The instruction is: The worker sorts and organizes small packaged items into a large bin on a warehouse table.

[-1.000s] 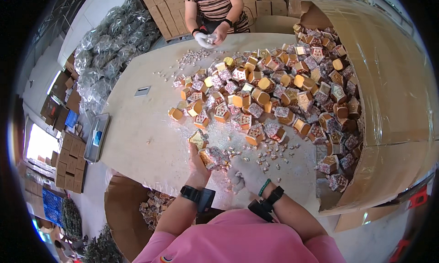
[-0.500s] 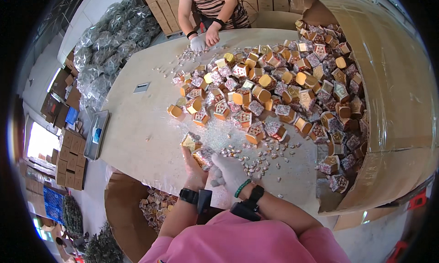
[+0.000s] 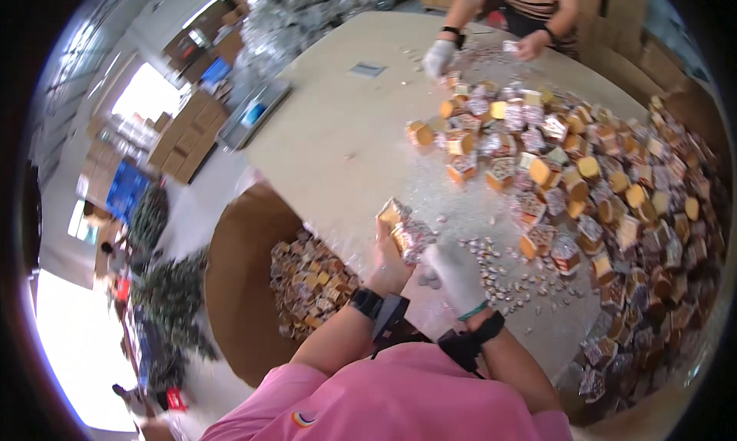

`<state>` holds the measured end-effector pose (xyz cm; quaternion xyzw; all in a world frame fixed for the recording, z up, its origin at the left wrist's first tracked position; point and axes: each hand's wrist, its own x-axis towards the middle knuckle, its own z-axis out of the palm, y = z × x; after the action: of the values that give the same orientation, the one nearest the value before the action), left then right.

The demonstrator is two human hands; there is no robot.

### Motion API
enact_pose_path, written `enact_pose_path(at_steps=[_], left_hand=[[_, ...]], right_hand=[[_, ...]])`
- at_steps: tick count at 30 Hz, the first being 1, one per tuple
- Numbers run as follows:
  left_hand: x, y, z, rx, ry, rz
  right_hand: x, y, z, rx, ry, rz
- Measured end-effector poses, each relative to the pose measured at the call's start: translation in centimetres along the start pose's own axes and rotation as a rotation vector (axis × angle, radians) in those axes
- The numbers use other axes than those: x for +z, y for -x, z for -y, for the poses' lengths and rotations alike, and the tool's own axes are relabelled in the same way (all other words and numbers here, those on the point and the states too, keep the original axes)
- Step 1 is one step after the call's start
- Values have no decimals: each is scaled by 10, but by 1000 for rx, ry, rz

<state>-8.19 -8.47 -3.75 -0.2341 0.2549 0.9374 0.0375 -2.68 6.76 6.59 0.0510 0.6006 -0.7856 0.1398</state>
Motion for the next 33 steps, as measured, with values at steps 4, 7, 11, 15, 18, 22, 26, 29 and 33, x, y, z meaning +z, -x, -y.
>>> enact_pose_path(at_steps=[4, 7, 11, 15, 18, 22, 26, 29, 33], left_hand=[[5, 22, -72, 273, -81, -220], [-58, 30, -146, 734, -324, -464], [-114, 61, -225, 905, -865, -815], [-126, 62, -221, 1094, -1825, -1029], [-79, 40, -175, 870, -1811, -482], [-11, 7, -57, 959, -1801, 197], [60, 6, 54, 567, -1885, 771], [96, 9, 116, 705, -2113, 913], [116, -1, 161, 776, -2279, 987]], right_hand=[[-31, 1, -19, -24, 5, -68], [-59, 0, -23, -53, 166, -152], [-93, -4, -31, -393, 888, -123], [-107, 0, -25, -311, 810, -158], [-120, 10, -34, -213, 378, -310], [-122, 37, -28, -321, 616, -502], [-149, 66, -59, -293, 703, -455], [-152, 89, -64, -91, 592, -499], [-165, 106, -57, -4, 634, -533]])
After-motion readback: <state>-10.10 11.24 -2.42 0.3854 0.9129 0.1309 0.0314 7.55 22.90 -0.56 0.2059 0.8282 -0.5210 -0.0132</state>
